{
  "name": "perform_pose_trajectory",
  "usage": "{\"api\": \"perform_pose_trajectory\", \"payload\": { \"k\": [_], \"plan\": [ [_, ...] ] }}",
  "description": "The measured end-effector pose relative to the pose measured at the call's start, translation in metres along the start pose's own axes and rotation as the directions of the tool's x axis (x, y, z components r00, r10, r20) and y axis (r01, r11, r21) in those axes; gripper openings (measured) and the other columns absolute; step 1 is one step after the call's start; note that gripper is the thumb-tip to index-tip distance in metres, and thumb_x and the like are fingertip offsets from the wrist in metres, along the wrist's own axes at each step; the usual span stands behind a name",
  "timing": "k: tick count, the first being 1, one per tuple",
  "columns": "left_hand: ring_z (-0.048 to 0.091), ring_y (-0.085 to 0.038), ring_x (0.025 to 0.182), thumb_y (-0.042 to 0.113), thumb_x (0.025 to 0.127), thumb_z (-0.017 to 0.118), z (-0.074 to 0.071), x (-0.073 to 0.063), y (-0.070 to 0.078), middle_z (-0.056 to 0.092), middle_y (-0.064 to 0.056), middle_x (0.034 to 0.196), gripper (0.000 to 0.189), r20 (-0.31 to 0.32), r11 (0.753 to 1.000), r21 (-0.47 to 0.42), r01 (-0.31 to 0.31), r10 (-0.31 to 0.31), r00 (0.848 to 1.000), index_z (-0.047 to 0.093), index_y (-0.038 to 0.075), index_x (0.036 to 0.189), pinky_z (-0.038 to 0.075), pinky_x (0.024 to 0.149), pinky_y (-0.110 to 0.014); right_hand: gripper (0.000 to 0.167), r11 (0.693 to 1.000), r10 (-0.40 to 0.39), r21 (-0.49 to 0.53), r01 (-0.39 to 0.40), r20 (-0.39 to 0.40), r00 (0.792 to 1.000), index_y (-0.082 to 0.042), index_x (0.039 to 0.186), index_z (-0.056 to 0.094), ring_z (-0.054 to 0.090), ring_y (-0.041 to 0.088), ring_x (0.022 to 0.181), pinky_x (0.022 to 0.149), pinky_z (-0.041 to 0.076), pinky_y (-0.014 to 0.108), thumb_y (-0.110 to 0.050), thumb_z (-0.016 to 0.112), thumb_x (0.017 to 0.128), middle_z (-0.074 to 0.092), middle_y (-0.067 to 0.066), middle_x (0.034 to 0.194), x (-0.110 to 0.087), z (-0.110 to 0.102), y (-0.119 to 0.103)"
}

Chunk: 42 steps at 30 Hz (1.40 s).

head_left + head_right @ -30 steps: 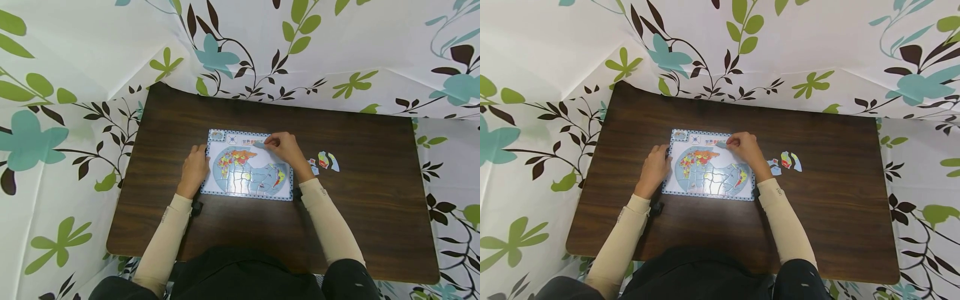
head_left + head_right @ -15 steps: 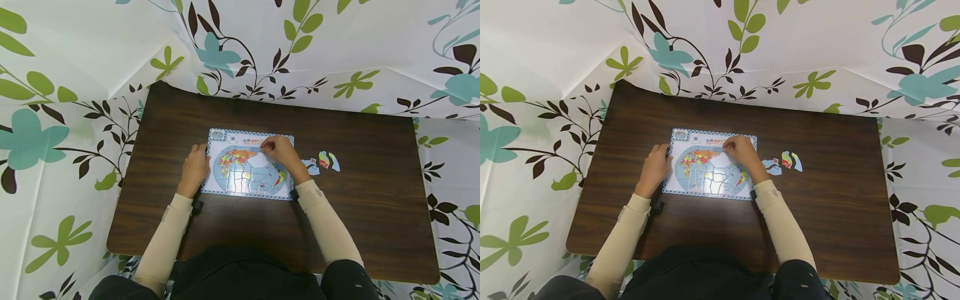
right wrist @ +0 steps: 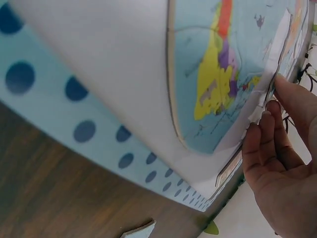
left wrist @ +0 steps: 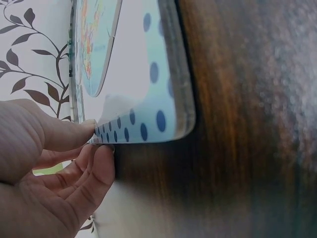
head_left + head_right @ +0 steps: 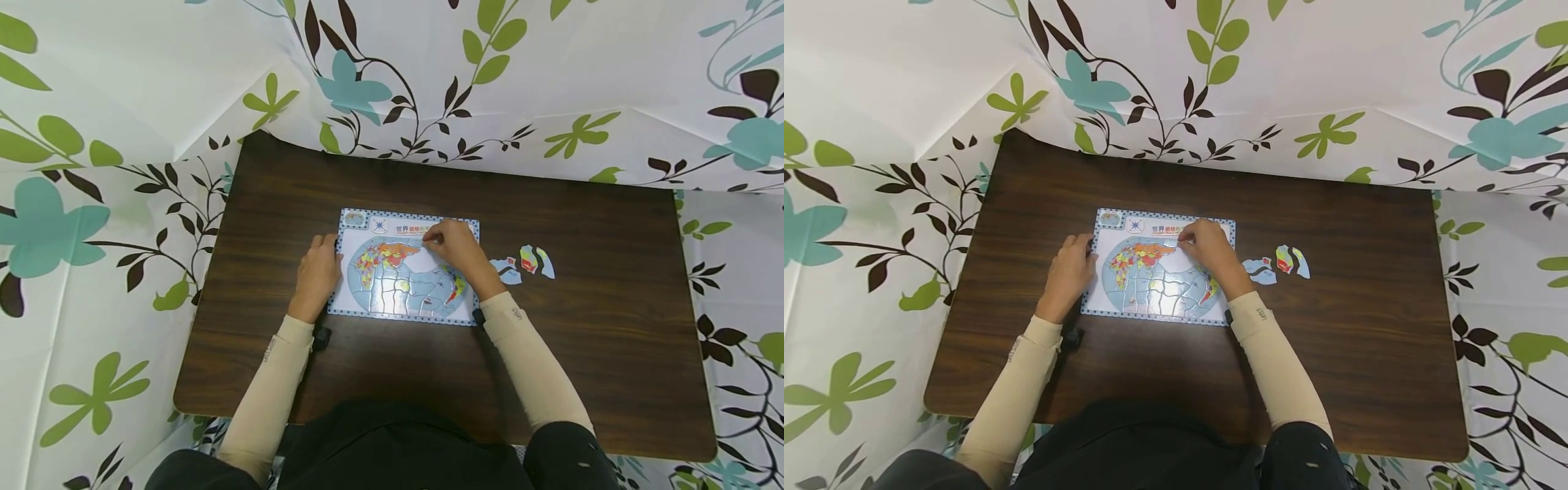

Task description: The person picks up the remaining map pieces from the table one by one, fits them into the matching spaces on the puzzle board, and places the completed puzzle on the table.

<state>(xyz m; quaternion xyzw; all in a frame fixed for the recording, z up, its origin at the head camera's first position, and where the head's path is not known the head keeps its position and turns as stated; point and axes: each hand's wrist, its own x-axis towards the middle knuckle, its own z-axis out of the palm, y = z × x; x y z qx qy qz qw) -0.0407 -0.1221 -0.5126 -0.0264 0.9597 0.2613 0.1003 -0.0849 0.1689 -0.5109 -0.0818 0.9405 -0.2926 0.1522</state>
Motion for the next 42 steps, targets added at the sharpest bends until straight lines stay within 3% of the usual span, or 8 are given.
{"api": "perform_pose_trajectory", "payload": {
  "k": [11,18,25,33,37,42],
  "plan": [
    [0.069,-0.049,0.118,0.01,0.108,0.064,0.0,0.0,0.0,0.06,-0.029,0.137,0.045,0.005,1.0,-0.003,-0.002,0.002,1.0,0.055,-0.004,0.149,0.06,0.096,-0.061,0.019,0.999,-0.036,-0.027,0.035,-0.047,0.998,-0.004,0.115,0.083,0.068,0.027,0.098,0.086,0.059,0.041,-0.017,0.076,0.101,0.075,0.016,0.114,-0.005,-0.001,-0.001],
    [0.069,-0.05,0.119,0.011,0.108,0.063,-0.002,-0.001,-0.001,0.059,-0.03,0.138,0.044,0.005,1.0,0.001,-0.001,0.001,1.0,0.055,-0.005,0.149,0.06,0.097,-0.061,0.03,0.999,0.033,0.039,-0.026,-0.209,0.977,-0.002,0.126,0.078,0.065,0.029,0.092,0.077,0.052,0.04,-0.017,0.078,0.1,0.075,0.018,0.112,-0.02,-0.029,0.014],
    [0.069,-0.05,0.116,0.011,0.108,0.064,-0.001,-0.001,0.0,0.059,-0.03,0.136,0.044,0.008,1.0,-0.004,-0.004,0.004,1.0,0.056,-0.005,0.148,0.06,0.094,-0.062,0.044,0.974,0.216,0.125,-0.187,-0.289,0.933,-0.001,0.142,0.068,0.068,0.036,0.099,0.078,0.056,0.046,-0.023,0.073,0.104,0.074,0.023,0.125,-0.045,-0.068,0.055],
    [0.07,-0.052,0.115,0.01,0.108,0.063,-0.001,-0.002,0.0,0.06,-0.03,0.135,0.042,0.002,1.0,-0.006,-0.013,0.013,1.0,0.056,-0.005,0.147,0.06,0.092,-0.063,0.053,0.92,0.39,0.165,-0.356,-0.293,0.873,-0.001,0.149,0.062,0.066,0.043,0.119,0.096,0.056,0.059,-0.031,0.07,0.106,0.07,0.026,0.138,-0.075,-0.094,0.092],
    [0.069,-0.051,0.115,0.011,0.108,0.063,-0.002,-0.002,0.0,0.06,-0.03,0.135,0.043,0.003,1.0,0.001,-0.014,0.014,1.0,0.056,-0.005,0.147,0.06,0.093,-0.063,0.057,0.898,0.439,0.134,-0.419,-0.244,0.864,0.001,0.15,0.059,0.065,0.048,0.123,0.1,0.056,0.063,-0.034,0.069,0.107,0.067,0.028,0.143,-0.084,-0.091,0.105],
    [0.069,-0.051,0.116,0.011,0.108,0.064,-0.001,-0.002,0.001,0.06,-0.03,0.134,0.043,0.002,1.0,-0.003,-0.012,0.012,1.0,0.056,-0.005,0.147,0.06,0.094,-0.062,0.057,0.893,0.447,0.064,-0.445,-0.225,0.866,0.006,0.145,0.062,0.06,0.053,0.131,0.107,0.051,0.068,-0.032,0.074,0.104,0.066,0.031,0.142,-0.09,-0.081,0.115]
  ]
}}
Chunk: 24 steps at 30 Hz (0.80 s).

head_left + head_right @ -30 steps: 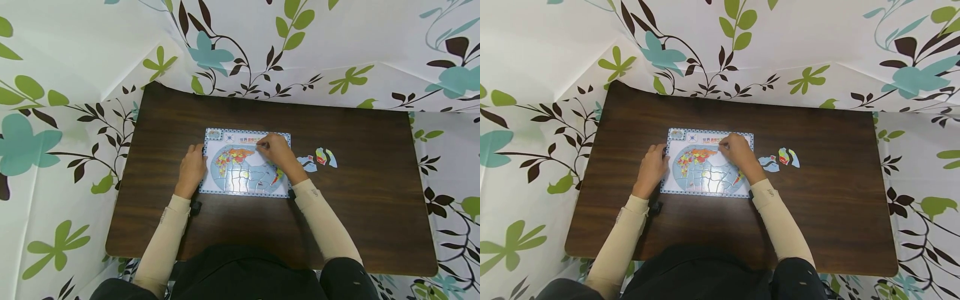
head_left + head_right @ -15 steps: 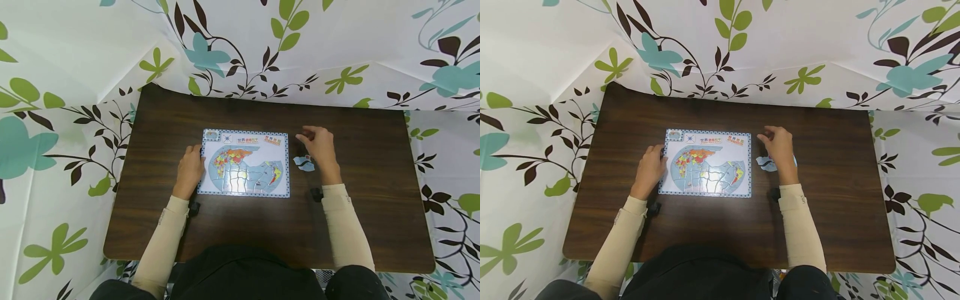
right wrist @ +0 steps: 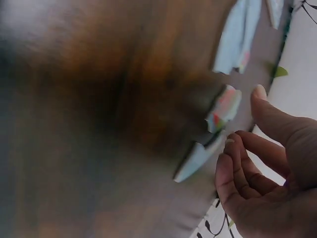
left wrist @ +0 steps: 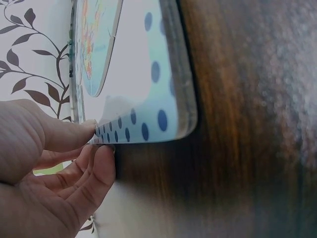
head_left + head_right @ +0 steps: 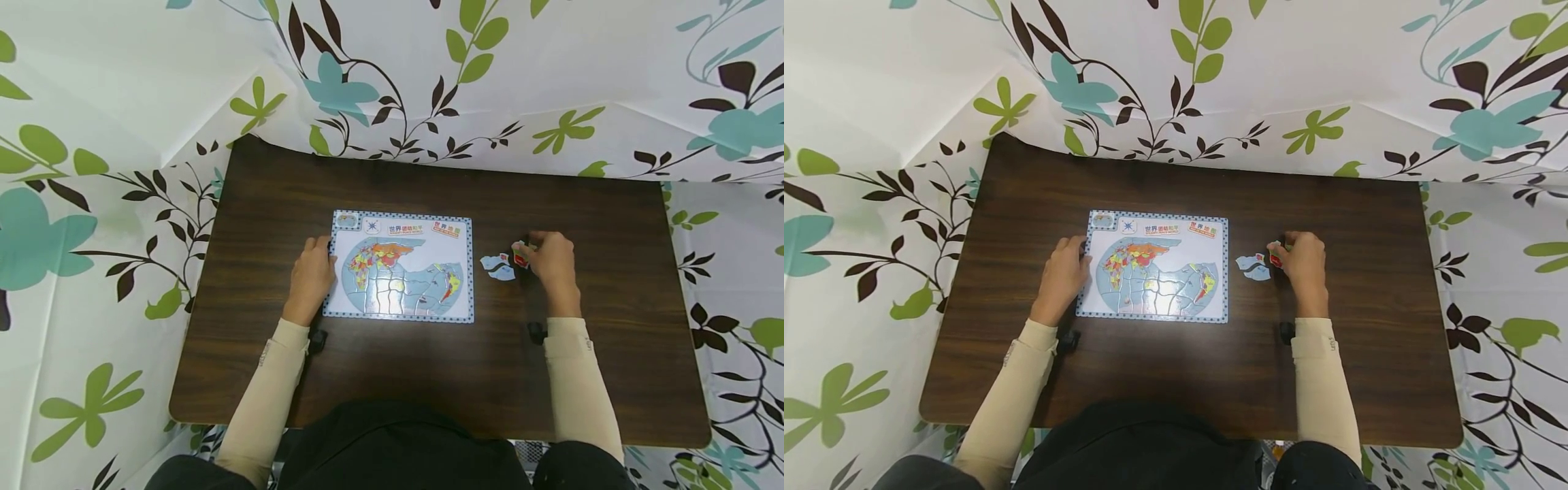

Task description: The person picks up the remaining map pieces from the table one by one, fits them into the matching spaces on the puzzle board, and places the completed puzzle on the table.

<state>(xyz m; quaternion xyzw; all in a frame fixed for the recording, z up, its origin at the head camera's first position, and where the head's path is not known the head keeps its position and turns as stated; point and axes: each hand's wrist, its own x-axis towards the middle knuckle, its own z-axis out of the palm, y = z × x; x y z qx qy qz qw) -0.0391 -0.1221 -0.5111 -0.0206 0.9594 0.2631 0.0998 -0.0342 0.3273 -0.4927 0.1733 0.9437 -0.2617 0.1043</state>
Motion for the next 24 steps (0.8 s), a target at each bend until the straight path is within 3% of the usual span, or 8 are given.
{"api": "perform_pose_trajectory", "payload": {
  "k": [9,24],
  "plan": [
    [0.069,-0.05,0.117,0.012,0.108,0.063,-0.001,0.0,0.0,0.059,-0.03,0.138,0.045,0.011,1.0,-0.001,0.016,-0.016,1.0,0.055,-0.003,0.15,0.059,0.096,-0.062,0.053,1.0,-0.009,-0.01,0.009,-0.064,0.998,0.01,0.139,0.064,0.066,0.054,0.12,0.103,0.053,0.067,-0.019,0.081,0.098,0.072,0.032,0.128,-0.007,0.013,-0.003],
    [0.069,-0.048,0.118,0.011,0.108,0.064,0.001,0.0,0.0,0.059,-0.03,0.138,0.046,0.011,1.0,-0.002,0.014,-0.014,1.0,0.054,-0.004,0.15,0.06,0.098,-0.059,0.035,0.999,0.007,0.054,-0.004,-0.063,0.998,0.004,0.123,0.067,0.07,0.049,0.113,0.104,0.049,0.066,-0.012,0.081,0.096,0.073,0.028,0.122,-0.005,0.012,-0.003]
  ]
}}
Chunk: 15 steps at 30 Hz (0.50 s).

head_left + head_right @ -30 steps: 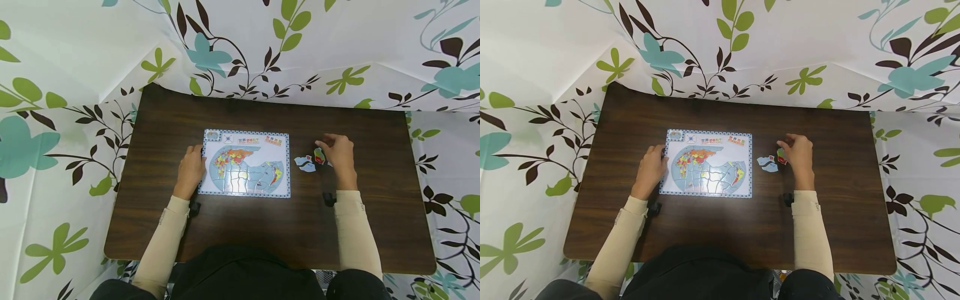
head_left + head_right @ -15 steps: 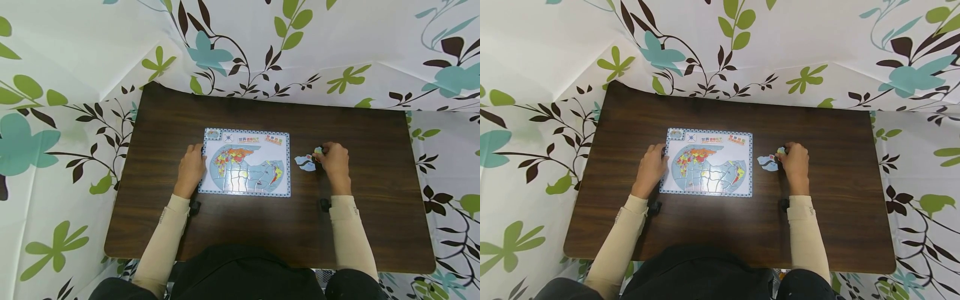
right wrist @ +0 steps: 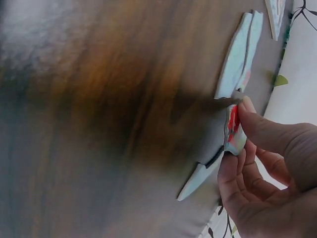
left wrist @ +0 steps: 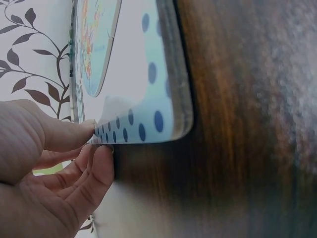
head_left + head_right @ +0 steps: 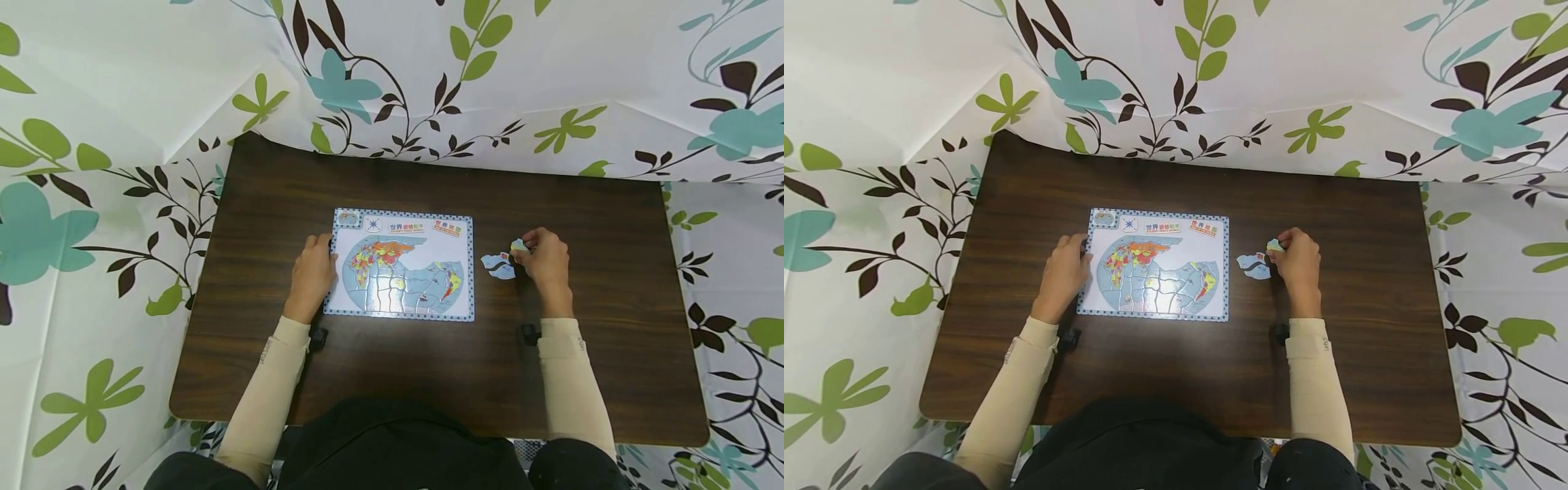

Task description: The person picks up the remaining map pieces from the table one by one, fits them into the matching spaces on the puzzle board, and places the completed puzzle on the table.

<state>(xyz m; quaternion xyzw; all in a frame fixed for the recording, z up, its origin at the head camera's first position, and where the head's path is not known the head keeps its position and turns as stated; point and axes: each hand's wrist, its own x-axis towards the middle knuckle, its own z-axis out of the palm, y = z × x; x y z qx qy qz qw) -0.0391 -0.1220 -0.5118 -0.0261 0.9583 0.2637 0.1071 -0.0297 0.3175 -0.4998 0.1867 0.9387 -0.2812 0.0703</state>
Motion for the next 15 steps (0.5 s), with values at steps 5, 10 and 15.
{"api": "perform_pose_trajectory", "payload": {
  "k": [5,10,15],
  "plan": [
    [0.069,-0.049,0.119,0.011,0.108,0.064,0.0,0.0,-0.001,0.059,-0.03,0.139,0.045,-0.006,1.0,0.001,0.002,-0.002,1.0,0.055,-0.004,0.15,0.059,0.099,-0.06,0.021,0.998,-0.031,0.046,0.032,-0.015,0.999,0.002,0.116,0.07,0.075,0.042,0.102,0.096,0.054,0.059,-0.007,0.077,0.098,0.076,0.025,0.114,0.001,-0.004,-0.005],
    [0.069,-0.048,0.119,0.012,0.108,0.064,0.0,0.001,-0.002,0.059,-0.03,0.139,0.046,-0.006,1.0,-0.002,0.006,-0.006,1.0,0.054,-0.003,0.15,0.059,0.099,-0.06,0.019,0.996,-0.057,0.068,0.058,-0.016,0.998,0.0,0.114,0.073,0.075,0.038,0.099,0.083,0.056,0.048,-0.012,0.076,0.101,0.077,0.024,0.111,0.002,-0.009,-0.014],
    [0.069,-0.048,0.12,0.012,0.108,0.063,0.001,0.002,-0.001,0.058,-0.03,0.141,0.046,0.002,1.0,0.0,0.013,-0.013,1.0,0.054,-0.003,0.151,0.059,0.101,-0.059,0.022,0.988,-0.096,0.121,0.096,-0.007,0.995,-0.001,0.116,0.075,0.074,0.037,0.104,0.084,0.056,0.042,-0.016,0.077,0.101,0.078,0.023,0.113,0.003,-0.01,-0.034]
  ]
}}
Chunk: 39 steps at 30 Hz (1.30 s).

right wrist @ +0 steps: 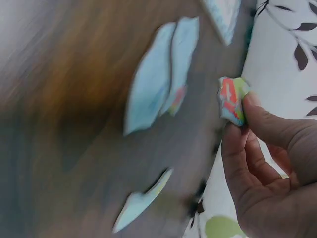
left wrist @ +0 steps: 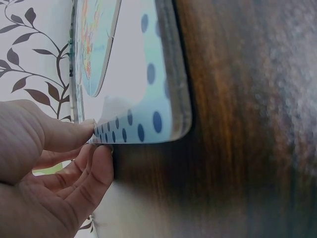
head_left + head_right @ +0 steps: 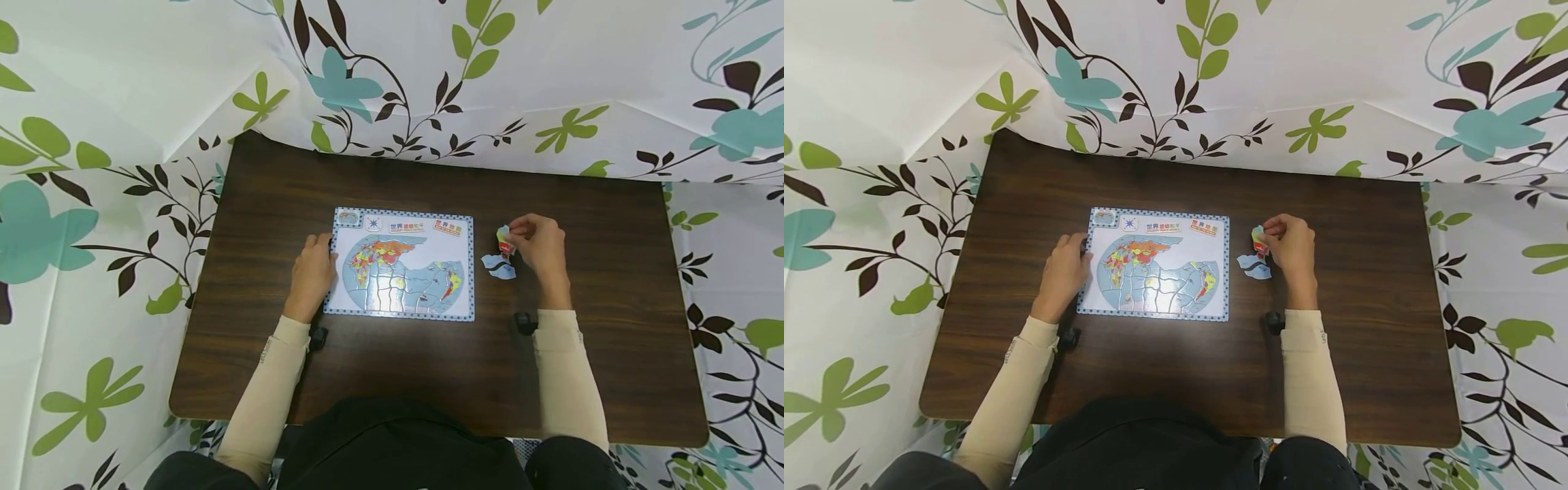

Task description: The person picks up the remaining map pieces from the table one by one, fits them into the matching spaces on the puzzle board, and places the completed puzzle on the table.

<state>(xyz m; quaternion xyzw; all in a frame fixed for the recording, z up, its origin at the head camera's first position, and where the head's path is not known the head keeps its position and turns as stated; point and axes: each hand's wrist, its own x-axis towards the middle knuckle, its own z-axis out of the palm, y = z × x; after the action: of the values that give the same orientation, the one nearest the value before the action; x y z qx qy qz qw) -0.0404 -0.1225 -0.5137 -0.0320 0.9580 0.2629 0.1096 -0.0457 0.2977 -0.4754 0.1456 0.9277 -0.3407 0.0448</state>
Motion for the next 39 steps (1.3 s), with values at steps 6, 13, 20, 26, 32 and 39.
{"api": "perform_pose_trajectory", "payload": {
  "k": [6,13,20,26,32,39],
  "plan": [
    [0.069,-0.048,0.12,0.012,0.108,0.064,0.0,0.0,0.0,0.058,-0.03,0.141,0.046,-0.002,1.0,0.003,-0.003,0.003,1.0,0.054,-0.003,0.151,0.059,0.1,-0.059,0.019,0.997,-0.056,0.06,0.054,0.028,0.998,-0.003,0.114,0.076,0.073,0.032,0.097,0.07,0.049,0.02,-0.015,0.078,0.1,0.079,0.021,0.11,0.009,0.018,-0.025],
    [0.069,-0.048,0.12,0.012,0.108,0.064,0.001,0.0,0.0,0.058,-0.03,0.141,0.046,-0.002,1.0,0.0,-0.005,0.005,1.0,0.054,-0.003,0.151,0.059,0.101,-0.06,0.017,0.994,-0.09,0.069,0.08,0.161,0.983,-0.002,0.114,0.077,0.069,0.03,0.094,0.078,0.051,0.034,-0.012,0.078,0.1,0.078,0.019,0.107,0.018,0.049,-0.054],
    [0.068,-0.048,0.121,0.012,0.108,0.064,0.001,0.0,-0.001,0.058,-0.03,0.14,0.047,0.003,1.0,0.0,0.004,-0.004,1.0,0.054,-0.003,0.151,0.059,0.101,-0.06,0.016,0.992,-0.111,0.086,0.091,0.265,0.958,-0.002,0.113,0.077,0.068,0.029,0.098,0.086,0.053,0.038,-0.009,0.078,0.099,0.077,0.018,0.109,0.015,0.075,-0.065],
    [0.068,-0.048,0.122,0.011,0.108,0.063,0.001,-0.001,-0.001,0.058,-0.03,0.141,0.046,0.004,1.0,0.003,0.007,-0.007,1.0,0.054,-0.003,0.151,0.058,0.102,-0.06,0.012,0.992,-0.121,0.065,0.107,0.294,0.948,-0.003,0.11,0.078,0.067,0.027,0.093,0.085,0.054,0.038,-0.01,0.078,0.099,0.076,0.016,0.104,0.01,0.09,-0.066],
    [0.068,-0.048,0.12,0.012,0.108,0.064,0.0,-0.001,0.0,0.059,-0.03,0.14,0.046,-0.008,1.0,0.0,0.0,0.0,1.0,0.054,-0.003,0.151,0.059,0.1,-0.06,0.011,0.993,-0.114,0.025,0.112,0.292,0.95,-0.004,0.109,0.078,0.065,0.026,0.089,0.081,0.055,0.037,-0.01,0.076,0.101,0.075,0.015,0.101,0.006,0.095,-0.069],
    [0.068,-0.048,0.122,0.013,0.108,0.064,0.0,0.0,0.0,0.058,-0.029,0.141,0.046,-0.004,1.0,-0.007,0.005,-0.005,1.0,0.054,-0.002,0.151,0.058,0.102,-0.06,0.011,0.987,-0.158,0.018,0.159,0.279,0.947,-0.002,0.108,0.079,0.066,0.028,0.088,0.081,0.056,0.039,-0.008,0.077,0.099,0.075,0.016,0.099,0.005,0.097,-0.071]
  ]
}}
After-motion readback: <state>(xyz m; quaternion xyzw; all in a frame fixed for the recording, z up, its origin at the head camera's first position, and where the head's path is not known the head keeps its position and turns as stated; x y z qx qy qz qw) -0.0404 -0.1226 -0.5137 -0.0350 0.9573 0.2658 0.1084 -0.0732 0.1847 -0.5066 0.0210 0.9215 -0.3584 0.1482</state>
